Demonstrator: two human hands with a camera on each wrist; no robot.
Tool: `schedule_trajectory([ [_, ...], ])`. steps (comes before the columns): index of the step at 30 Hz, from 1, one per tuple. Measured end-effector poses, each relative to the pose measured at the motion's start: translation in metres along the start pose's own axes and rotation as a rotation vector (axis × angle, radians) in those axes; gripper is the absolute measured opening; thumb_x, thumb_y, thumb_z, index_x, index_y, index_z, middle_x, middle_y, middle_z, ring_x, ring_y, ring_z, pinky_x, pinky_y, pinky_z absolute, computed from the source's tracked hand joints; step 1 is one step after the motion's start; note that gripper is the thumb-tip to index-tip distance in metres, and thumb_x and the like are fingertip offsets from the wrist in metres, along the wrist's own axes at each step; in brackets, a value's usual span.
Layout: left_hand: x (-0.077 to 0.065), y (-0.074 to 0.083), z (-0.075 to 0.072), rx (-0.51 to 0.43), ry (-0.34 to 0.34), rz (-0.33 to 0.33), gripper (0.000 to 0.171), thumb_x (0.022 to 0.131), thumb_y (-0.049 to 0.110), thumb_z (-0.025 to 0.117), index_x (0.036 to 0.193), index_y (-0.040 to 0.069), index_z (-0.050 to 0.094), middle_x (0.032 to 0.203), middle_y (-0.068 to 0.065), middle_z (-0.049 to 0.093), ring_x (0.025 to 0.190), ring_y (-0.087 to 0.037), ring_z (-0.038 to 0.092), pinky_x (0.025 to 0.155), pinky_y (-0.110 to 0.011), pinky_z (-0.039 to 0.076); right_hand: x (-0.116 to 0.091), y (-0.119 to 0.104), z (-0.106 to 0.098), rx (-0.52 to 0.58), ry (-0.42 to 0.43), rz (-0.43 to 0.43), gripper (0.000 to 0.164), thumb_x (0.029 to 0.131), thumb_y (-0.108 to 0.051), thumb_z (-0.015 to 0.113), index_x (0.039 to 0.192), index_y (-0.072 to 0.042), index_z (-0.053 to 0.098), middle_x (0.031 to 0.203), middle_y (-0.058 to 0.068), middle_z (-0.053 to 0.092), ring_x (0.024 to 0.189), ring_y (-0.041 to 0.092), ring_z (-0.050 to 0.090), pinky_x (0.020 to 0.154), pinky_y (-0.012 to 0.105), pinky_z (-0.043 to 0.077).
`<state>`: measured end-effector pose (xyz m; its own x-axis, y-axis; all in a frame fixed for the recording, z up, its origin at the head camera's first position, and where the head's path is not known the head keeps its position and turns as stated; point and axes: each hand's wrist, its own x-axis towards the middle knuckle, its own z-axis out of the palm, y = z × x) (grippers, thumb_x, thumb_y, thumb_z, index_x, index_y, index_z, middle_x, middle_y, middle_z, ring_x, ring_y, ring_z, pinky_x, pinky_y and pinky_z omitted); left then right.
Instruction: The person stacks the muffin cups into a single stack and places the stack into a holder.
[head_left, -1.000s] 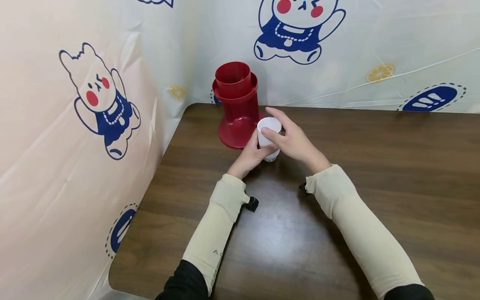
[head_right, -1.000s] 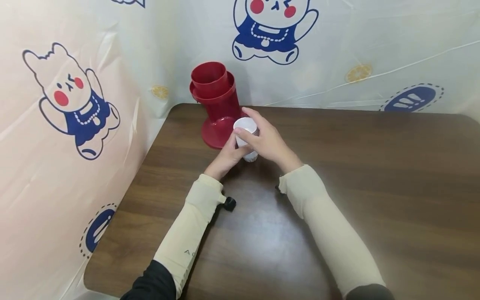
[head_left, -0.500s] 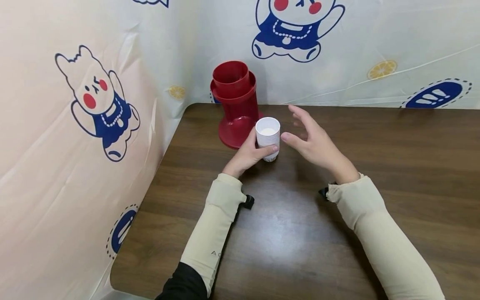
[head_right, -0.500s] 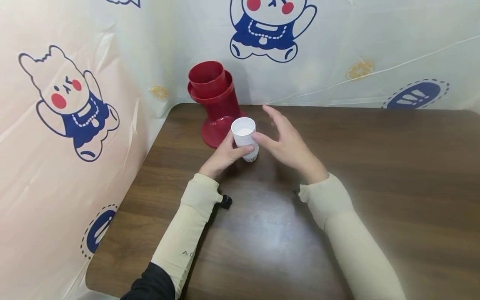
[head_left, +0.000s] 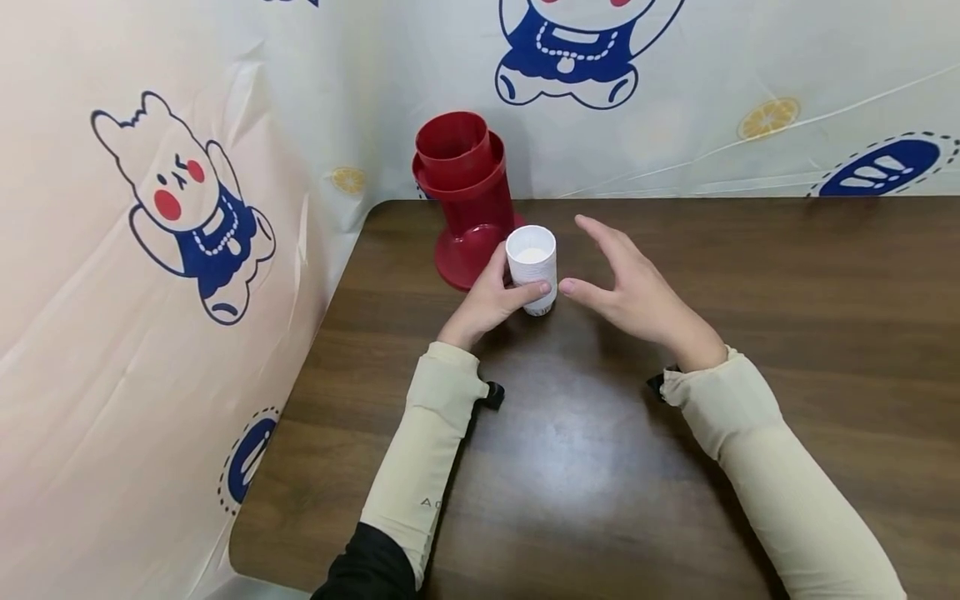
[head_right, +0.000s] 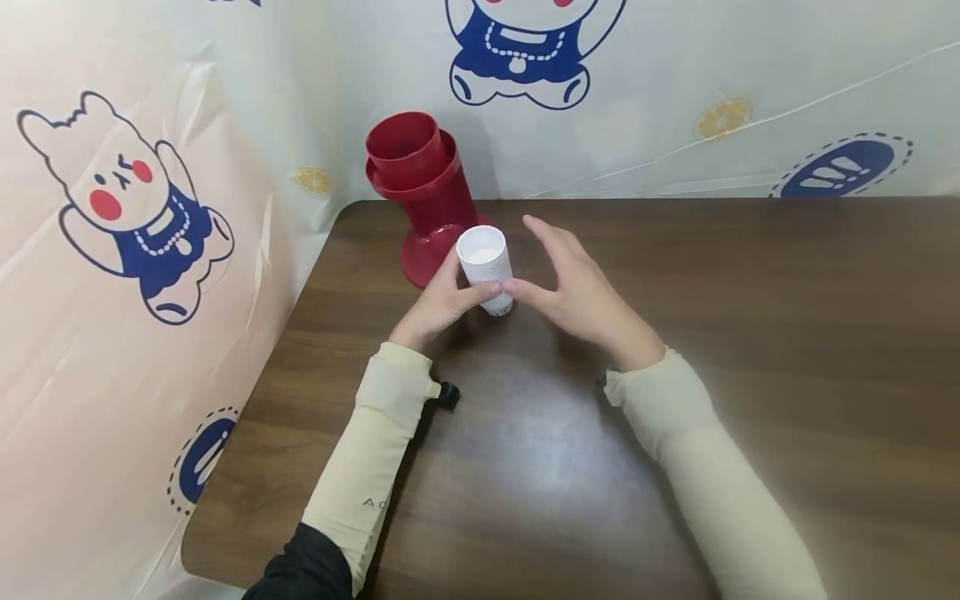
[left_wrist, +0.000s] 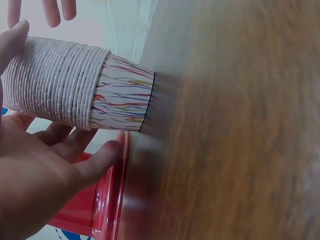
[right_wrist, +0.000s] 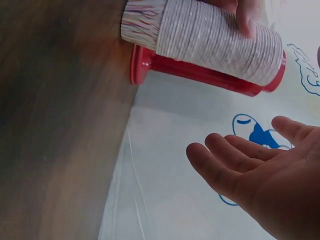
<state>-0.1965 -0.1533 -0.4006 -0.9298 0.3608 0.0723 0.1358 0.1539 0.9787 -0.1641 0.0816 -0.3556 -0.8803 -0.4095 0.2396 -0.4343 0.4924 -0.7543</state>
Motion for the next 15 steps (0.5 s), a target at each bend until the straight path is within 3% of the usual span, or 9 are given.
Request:
schedule_trajectory([
  [5,-0.002,0.000,-0.001,0.051,-0.022,0.032,0.080,0.087,0.012,0.078,0.153,0.014,0.031,0.140,-0.006,0.048,0.128,-0.020,0.046,0.107,-0.039,0.040,0.007,0.001,0.017,0.012,-0.041,0.003,0.081,0.095,-0.038,0.070,0.160,-0.018,0.026,0.160,0.007,0.032,0.145,0.028,0.031,0.114,0.054,0.028],
  [9,-0.005,0.001,-0.005,0.116,-0.019,0.016,0.081,0.088,0.015,0.077,0.153,0.014,0.029,0.142,-0.005,0.046,0.130,-0.018,0.043,0.108,-0.040,0.038,0.018,0.003,0.035,0.110,-0.074,0.009,0.076,0.098,-0.031,0.069,0.159,-0.018,0.026,0.154,0.011,0.041,0.138,0.032,0.043,0.111,0.053,0.035],
  [15,-0.011,0.003,-0.011,0.198,-0.014,-0.024,0.080,0.086,0.018,0.077,0.153,0.016,0.033,0.140,-0.002,0.048,0.128,-0.016,0.043,0.107,-0.038,0.039,0.029,0.001,0.052,0.251,-0.047,0.060,0.070,0.096,-0.028,0.071,0.155,-0.020,0.033,0.143,0.010,0.050,0.125,0.032,0.055,0.104,0.051,0.043],
])
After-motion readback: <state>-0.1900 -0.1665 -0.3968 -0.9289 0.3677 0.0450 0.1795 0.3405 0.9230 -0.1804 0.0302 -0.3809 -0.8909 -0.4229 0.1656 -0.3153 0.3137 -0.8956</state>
